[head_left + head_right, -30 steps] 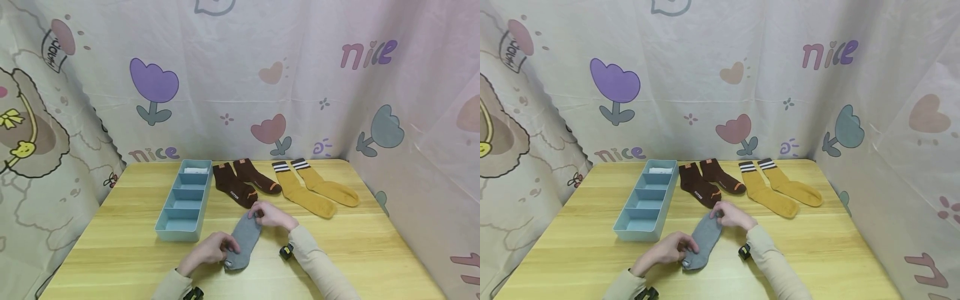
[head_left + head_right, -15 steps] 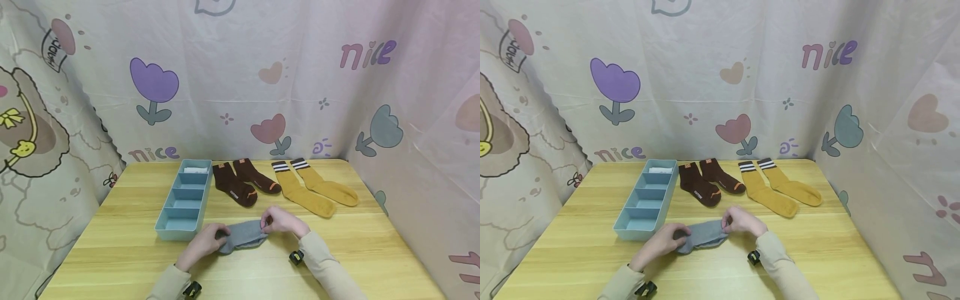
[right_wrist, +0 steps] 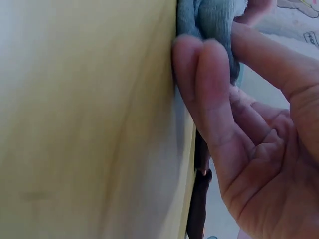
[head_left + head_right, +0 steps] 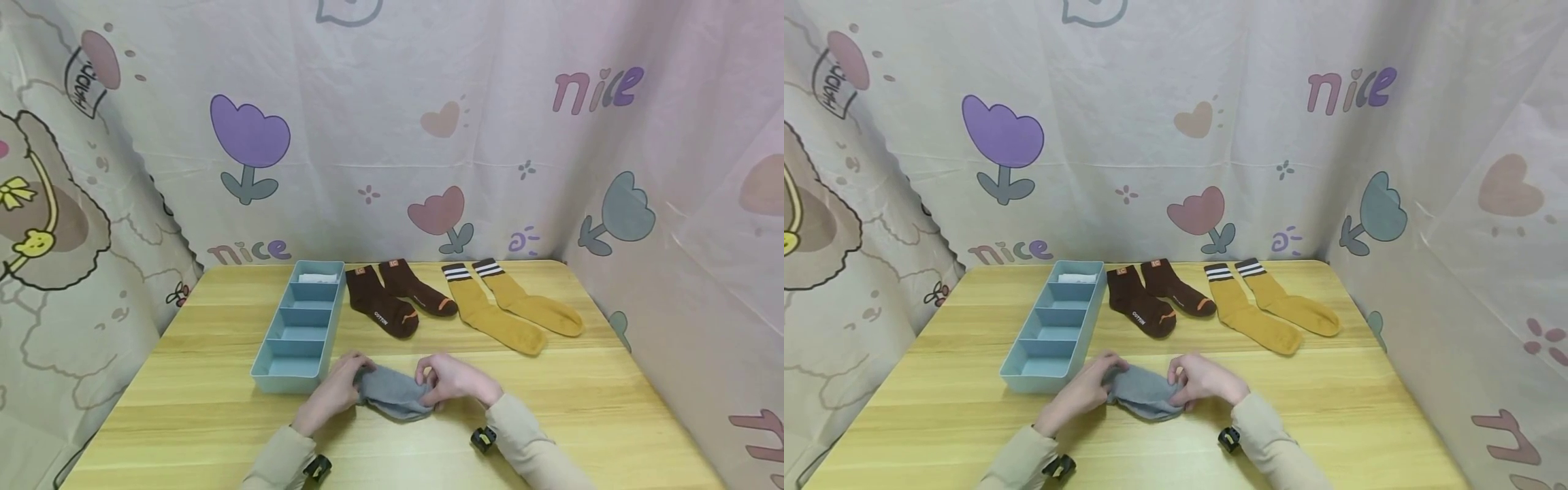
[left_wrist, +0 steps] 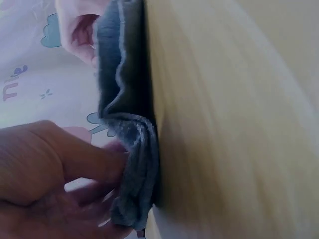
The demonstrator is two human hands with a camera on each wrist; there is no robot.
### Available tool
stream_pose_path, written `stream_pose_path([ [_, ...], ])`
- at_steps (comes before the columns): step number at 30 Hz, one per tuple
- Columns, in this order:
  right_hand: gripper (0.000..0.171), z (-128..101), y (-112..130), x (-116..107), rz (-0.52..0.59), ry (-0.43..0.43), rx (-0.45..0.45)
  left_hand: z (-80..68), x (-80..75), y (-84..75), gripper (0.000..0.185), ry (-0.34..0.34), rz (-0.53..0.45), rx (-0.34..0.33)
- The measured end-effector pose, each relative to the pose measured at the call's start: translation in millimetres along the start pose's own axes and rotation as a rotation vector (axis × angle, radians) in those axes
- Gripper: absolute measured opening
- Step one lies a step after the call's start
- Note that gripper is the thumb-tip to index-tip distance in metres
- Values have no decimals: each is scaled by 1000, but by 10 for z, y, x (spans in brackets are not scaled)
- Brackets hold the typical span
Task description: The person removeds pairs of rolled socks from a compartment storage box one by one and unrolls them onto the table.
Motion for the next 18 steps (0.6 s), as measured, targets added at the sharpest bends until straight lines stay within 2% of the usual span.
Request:
stream_pose_path([
  [4, 24, -15, -8, 54, 58, 7, 13, 40, -47, 46, 48, -82, 73, -43],
  [7, 25, -22, -26, 69, 84, 11, 26, 58, -75, 60, 46, -119, 103, -54],
  [18, 35, -64, -37, 86, 179, 49, 33, 142, -70, 89, 46, -146, 98, -47],
])
Point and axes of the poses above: each hand's wrist, its own z-axis towards the middle knuckle, its own x-axis out of the palm, y = z × x, the point moved 10 cm from there along z, towards the middle knuckle, and after that the axes turned 1 degree about -z, right-handed, at the moved point
